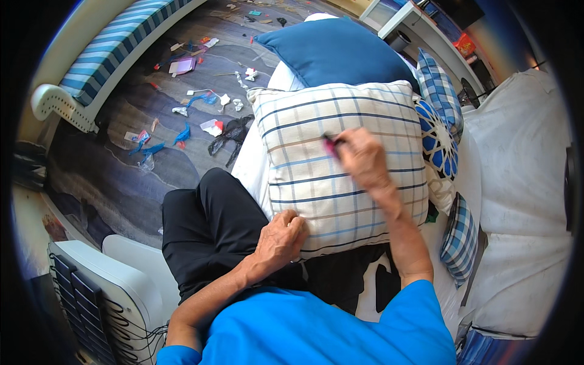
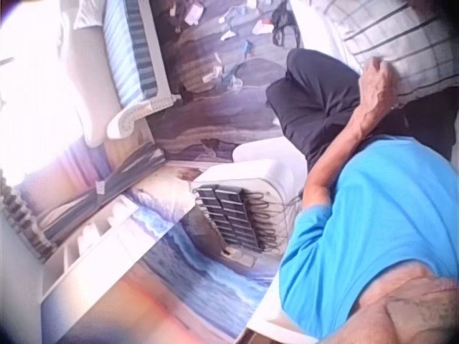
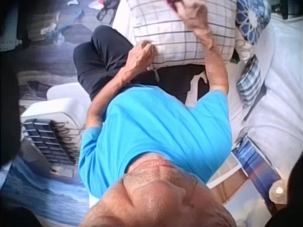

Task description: The person uses a pink lint remover to clean a white bedside table and then several pillows on a bed. The person sits on the floor and systematically removes lint from the surfaces of the pillows.

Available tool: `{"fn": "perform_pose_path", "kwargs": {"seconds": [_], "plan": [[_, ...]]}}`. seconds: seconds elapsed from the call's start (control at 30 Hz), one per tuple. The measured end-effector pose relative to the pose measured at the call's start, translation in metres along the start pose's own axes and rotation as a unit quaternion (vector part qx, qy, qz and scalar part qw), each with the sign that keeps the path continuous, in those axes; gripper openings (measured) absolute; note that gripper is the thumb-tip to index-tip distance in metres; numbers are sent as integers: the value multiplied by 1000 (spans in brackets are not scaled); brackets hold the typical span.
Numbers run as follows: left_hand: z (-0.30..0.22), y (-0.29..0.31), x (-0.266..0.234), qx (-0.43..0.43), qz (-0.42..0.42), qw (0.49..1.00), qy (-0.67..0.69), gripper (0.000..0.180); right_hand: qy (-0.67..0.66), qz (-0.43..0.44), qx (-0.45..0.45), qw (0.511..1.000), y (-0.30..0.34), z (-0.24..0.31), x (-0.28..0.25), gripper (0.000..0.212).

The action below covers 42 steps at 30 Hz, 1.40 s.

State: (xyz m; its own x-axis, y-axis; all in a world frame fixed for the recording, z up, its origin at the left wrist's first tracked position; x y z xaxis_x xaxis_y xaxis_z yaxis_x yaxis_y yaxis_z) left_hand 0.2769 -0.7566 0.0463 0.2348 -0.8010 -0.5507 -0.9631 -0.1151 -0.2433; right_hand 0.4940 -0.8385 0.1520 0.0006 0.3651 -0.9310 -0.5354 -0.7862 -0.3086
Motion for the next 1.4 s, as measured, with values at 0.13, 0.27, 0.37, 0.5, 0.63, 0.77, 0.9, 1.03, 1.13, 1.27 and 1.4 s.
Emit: {"fn": "perform_pose_path", "kwargs": {"seconds": [0.13,0.27,0.37,0.5,0.63,0.77,0.9,1.03,1.13,1.27,1.4], "plan": [[-5,-9,-4,37,-76,996,30,27,-30,-82,183,979,-4,-57,-42,15],[-8,-20,-5,19,-139,990,17,37,-232,26,247,940,38,1,-9,16],[13,-17,4,-41,-150,987,45,38,-195,80,-15,977,80,62,51,17],[33,-2,3,-45,-121,991,40,32,-186,14,96,978,83,54,32,18],[32,-3,6,-97,-145,983,65,34,-22,-149,218,964,80,-27,-43,12],[28,-8,10,-99,-154,981,68,39,-19,-197,280,939,113,-70,-49,13],[36,-3,13,-116,-138,982,59,42,-55,-149,166,973,116,21,1,14],[39,1,11,-121,-126,981,88,43,-139,-63,151,977,124,53,18,17],[42,7,13,-124,-114,982,89,45,-87,-173,203,960,142,8,-9,15],[36,3,12,-149,-126,971,135,52,14,-293,342,893,200,-50,-39,17],[41,5,14,-156,-131,970,133,52,-20,-317,394,863,237,-32,-12,19]]}}
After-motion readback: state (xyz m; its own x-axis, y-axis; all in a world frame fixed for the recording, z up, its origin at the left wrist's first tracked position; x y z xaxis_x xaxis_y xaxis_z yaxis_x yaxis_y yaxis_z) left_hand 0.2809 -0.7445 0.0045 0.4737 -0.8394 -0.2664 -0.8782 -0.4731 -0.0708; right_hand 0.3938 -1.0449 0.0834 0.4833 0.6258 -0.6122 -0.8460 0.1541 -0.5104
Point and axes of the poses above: each hand's wrist, its own y-axis away from the middle knuckle, its own x-axis out of the palm, z = x × y, the point moved 3 cm from there along -y, towards the middle knuckle, and after that the axes turned 1 degree about z, right-handed, at the moved point
